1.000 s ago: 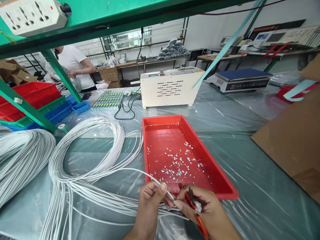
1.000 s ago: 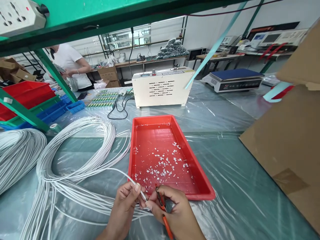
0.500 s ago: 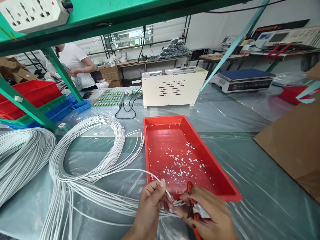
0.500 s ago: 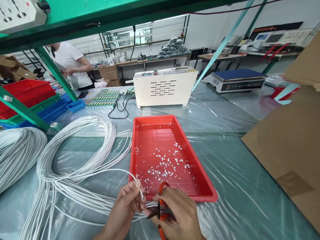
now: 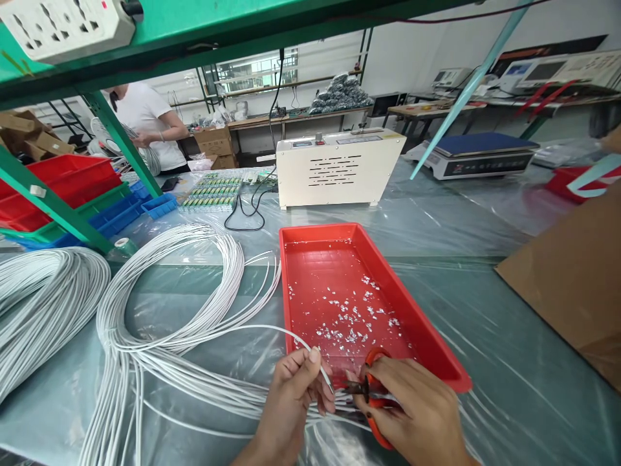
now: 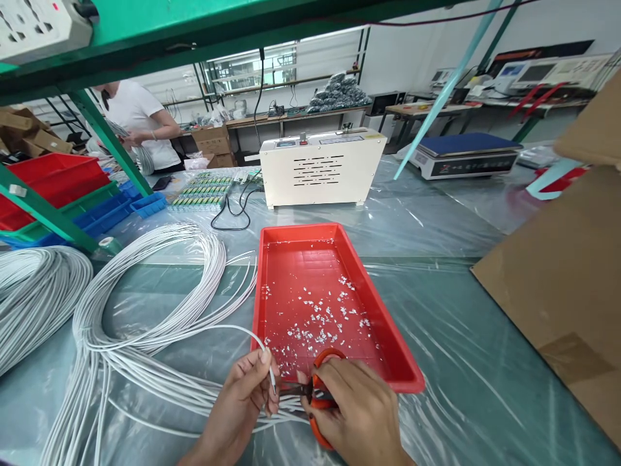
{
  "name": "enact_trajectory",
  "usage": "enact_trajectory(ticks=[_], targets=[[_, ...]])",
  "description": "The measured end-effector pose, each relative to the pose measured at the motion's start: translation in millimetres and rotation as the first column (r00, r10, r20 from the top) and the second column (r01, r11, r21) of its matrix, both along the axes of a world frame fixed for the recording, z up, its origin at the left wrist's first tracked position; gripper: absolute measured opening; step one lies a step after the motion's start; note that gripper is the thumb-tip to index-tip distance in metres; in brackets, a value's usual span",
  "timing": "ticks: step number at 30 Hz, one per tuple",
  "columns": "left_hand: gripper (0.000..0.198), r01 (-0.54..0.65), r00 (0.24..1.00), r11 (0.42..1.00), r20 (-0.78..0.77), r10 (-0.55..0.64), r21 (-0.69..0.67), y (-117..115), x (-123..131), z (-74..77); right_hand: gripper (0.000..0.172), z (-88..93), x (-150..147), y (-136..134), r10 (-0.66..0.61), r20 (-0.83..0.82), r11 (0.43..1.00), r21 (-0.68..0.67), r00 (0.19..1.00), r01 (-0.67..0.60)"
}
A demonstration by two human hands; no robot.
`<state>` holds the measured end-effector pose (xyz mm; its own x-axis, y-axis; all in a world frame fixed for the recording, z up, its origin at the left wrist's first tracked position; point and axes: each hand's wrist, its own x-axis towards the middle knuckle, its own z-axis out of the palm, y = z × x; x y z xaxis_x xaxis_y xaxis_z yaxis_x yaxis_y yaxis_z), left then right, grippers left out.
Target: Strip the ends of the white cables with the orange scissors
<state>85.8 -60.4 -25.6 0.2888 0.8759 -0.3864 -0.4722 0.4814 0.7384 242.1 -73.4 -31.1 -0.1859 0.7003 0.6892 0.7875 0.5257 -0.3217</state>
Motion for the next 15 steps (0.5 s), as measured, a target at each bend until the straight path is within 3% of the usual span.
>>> enact_trajectory(ticks=[7, 15], targets=[[0.026, 0.005, 0.999, 1.0, 0.037, -0.005, -0.013, 1, -2, 2.3, 0.026, -1.2, 0, 1, -0.001, 0.057, 0.999, -0.044, 0.998, 0.004], [0.027, 0.007, 0.999, 1.0, 0.044, -0.006, -0.02, 1, -3, 3.5, 0.019, -13.5, 4, -3, 0.071, 0.102, 0.978, -0.201, 0.992, -0.049]])
